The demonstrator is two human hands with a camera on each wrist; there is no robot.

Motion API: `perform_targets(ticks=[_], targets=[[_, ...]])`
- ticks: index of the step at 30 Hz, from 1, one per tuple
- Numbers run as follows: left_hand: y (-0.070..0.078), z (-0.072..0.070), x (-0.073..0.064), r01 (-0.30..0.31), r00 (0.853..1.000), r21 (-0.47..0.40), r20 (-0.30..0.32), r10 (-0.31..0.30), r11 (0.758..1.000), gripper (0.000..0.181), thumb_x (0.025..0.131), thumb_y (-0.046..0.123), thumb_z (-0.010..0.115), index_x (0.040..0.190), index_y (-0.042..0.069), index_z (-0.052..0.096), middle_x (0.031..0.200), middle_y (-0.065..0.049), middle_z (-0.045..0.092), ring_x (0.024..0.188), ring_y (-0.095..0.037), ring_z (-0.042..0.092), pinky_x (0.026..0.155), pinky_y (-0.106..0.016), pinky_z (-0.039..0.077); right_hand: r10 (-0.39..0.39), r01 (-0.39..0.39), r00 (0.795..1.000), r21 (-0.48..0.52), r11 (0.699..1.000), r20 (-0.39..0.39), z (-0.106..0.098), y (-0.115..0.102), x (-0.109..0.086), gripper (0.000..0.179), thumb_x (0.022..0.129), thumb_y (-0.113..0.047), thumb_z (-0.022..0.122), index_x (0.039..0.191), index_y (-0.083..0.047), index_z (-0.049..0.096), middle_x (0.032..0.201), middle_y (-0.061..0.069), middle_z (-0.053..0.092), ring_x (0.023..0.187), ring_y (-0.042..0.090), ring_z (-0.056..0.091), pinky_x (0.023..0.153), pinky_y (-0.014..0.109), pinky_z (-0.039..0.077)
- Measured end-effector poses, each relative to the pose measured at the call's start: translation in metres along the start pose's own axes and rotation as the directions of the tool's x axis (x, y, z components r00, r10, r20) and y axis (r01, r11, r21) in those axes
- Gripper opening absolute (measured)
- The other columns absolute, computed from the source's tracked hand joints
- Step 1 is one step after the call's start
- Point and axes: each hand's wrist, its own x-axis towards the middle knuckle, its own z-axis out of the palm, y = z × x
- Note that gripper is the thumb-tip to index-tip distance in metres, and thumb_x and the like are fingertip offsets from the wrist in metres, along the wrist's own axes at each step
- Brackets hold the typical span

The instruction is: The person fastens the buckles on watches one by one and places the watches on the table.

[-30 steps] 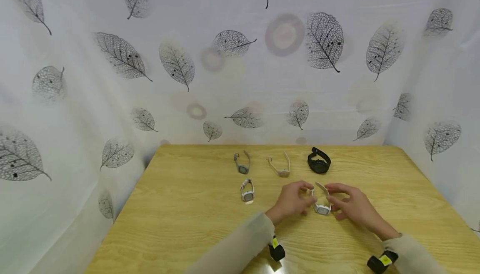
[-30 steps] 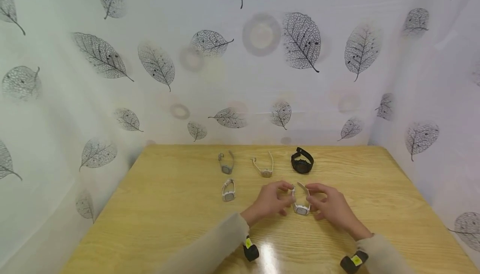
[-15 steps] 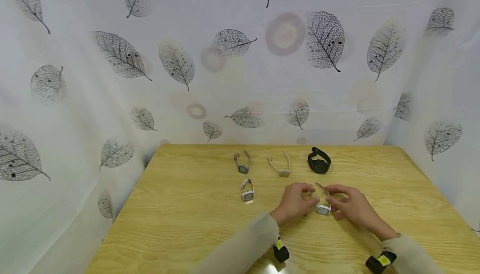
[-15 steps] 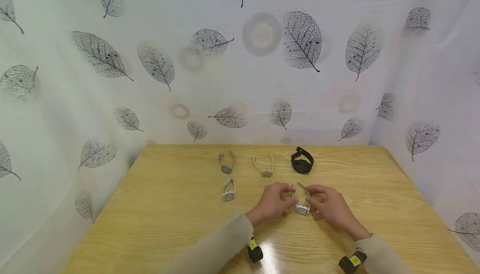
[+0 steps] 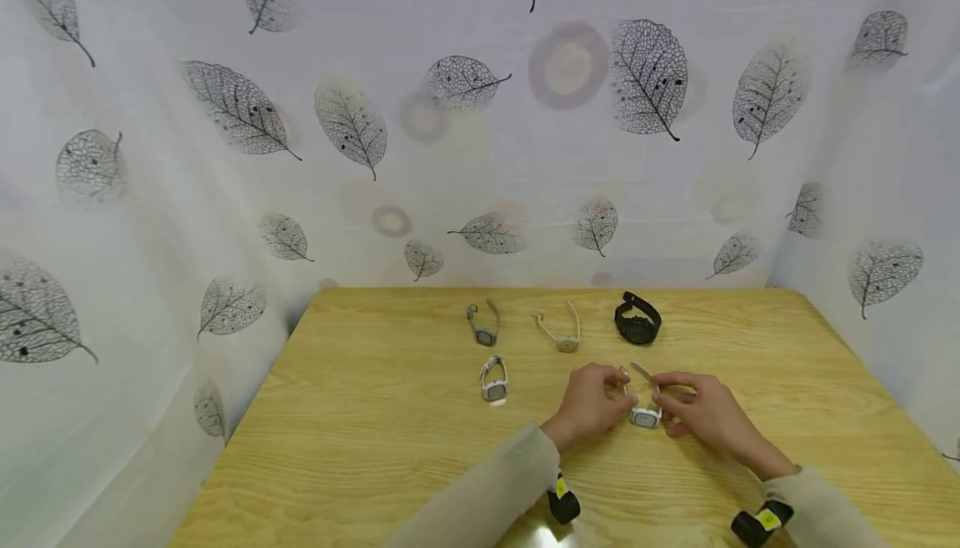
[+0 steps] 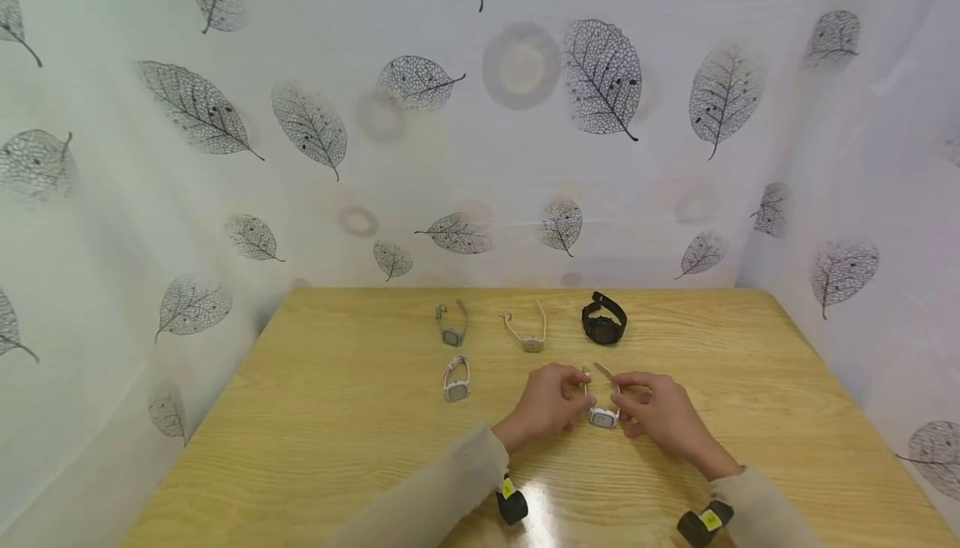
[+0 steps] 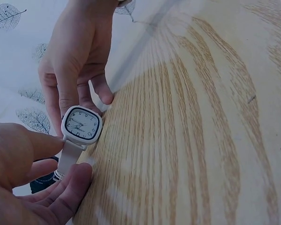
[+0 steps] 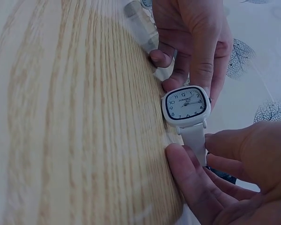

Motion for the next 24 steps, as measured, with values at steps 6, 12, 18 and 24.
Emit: perform_targets(ticks=[6,12,18,24], targets=[[0.0033,-0.0005,-0.0002,0.05,0.999,-0.063,-0.002,-0.05,0.997,0.022,0.09,0.01,0.079,0.111,0.006,0.077,0.092,0.003,0.07,0.044,-0.001,0.054,0.046,-0.017,0.05,-0.007,0.007,1.0,0.001,1.0,0.012,-0.001,0.0009,0.0005,0.044,0.101,-0.01,0.066,0.138,0.011,0.055,0.09,0.014,0.074,0.073,0.025,0.074,0.062,0.035,0.063],[0.0045,-0.0003,-0.001,0.062,0.998,-0.096,-0.004,-0.063,0.993,0.021,0.09,0.007,0.079,0.11,0.005,0.076,0.082,0.006,0.069,0.044,-0.001,0.054,0.044,-0.017,0.049,-0.004,0.004,1.0,0.001,1.0,0.0,0.0001,0.0002,0.0003,0.042,0.101,-0.008,0.066,0.137,0.011,0.056,0.091,0.016,0.075,0.072,0.027,0.074,0.062,0.035,0.063],[0.0052,-0.001,-0.0015,0.07,0.997,-0.101,-0.009,-0.071,0.992,0.02,0.089,0.005,0.078,0.109,0.004,0.077,0.083,0.005,0.069,0.044,-0.001,0.054,0.044,-0.017,0.049,-0.009,0.009,0.999,-0.008,1.0,-0.031,0.0033,-0.0028,0.0001,0.041,0.099,-0.003,0.066,0.137,0.011,0.057,0.097,0.022,0.075,0.073,0.028,0.075,0.062,0.035,0.063],[0.0047,-0.0011,-0.0005,0.079,0.996,-0.087,-0.022,-0.081,0.993,0.02,0.088,0.005,0.079,0.108,0.004,0.077,0.08,0.007,0.067,0.044,0.0,0.053,0.044,-0.016,0.049,-0.03,0.028,0.997,-0.025,0.999,-0.069,0.0049,-0.0045,-0.0004,0.042,0.099,-0.004,0.065,0.138,0.01,0.057,0.1,0.025,0.075,0.072,0.027,0.076,0.061,0.035,0.063]])
